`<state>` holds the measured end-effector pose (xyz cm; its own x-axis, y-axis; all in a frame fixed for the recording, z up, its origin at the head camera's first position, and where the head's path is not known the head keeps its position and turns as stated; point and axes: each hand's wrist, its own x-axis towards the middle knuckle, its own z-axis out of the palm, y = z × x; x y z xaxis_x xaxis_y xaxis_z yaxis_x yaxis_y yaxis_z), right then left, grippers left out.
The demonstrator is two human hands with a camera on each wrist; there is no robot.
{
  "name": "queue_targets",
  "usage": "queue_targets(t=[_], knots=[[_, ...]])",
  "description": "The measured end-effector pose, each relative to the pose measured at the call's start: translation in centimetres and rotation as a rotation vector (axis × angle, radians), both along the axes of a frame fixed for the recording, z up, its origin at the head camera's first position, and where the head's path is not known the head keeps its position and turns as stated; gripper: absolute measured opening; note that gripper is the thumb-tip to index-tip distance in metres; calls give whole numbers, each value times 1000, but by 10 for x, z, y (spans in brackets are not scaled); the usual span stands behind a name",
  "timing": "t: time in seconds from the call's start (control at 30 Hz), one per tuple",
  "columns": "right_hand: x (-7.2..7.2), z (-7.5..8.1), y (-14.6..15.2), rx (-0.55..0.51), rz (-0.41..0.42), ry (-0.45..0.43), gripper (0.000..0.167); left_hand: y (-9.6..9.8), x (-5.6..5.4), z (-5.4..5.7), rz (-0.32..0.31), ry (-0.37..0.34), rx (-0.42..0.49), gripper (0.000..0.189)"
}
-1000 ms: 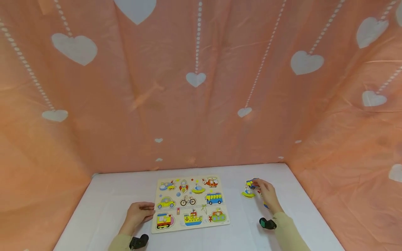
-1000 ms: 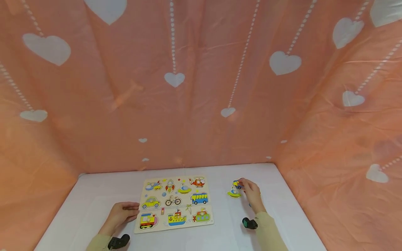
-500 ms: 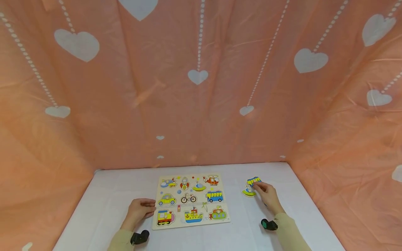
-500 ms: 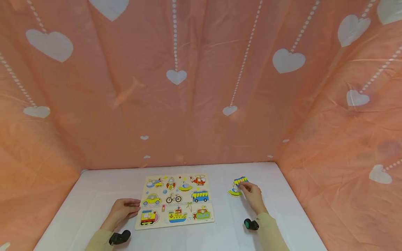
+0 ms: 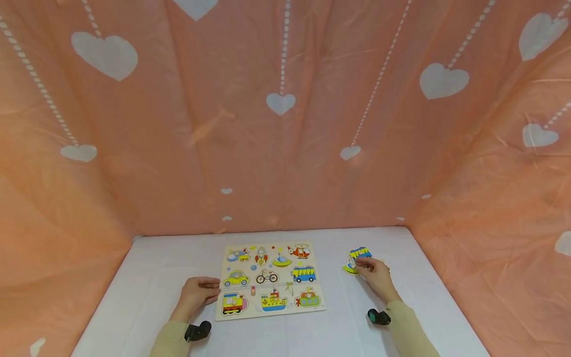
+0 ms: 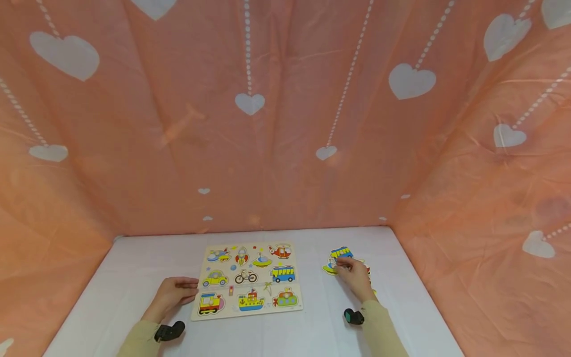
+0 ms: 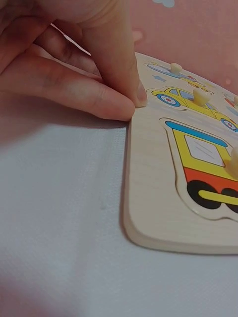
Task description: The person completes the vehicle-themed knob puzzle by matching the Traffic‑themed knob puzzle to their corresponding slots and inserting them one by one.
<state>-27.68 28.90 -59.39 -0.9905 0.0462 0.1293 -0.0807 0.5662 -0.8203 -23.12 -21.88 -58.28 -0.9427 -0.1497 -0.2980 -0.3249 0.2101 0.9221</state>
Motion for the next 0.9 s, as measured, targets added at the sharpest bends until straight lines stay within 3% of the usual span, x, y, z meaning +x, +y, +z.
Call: queue_targets(t=[0.9], knots=[[-2,-5,-6,96,-40,9,27,0,1,1,-6,0,-3,27]])
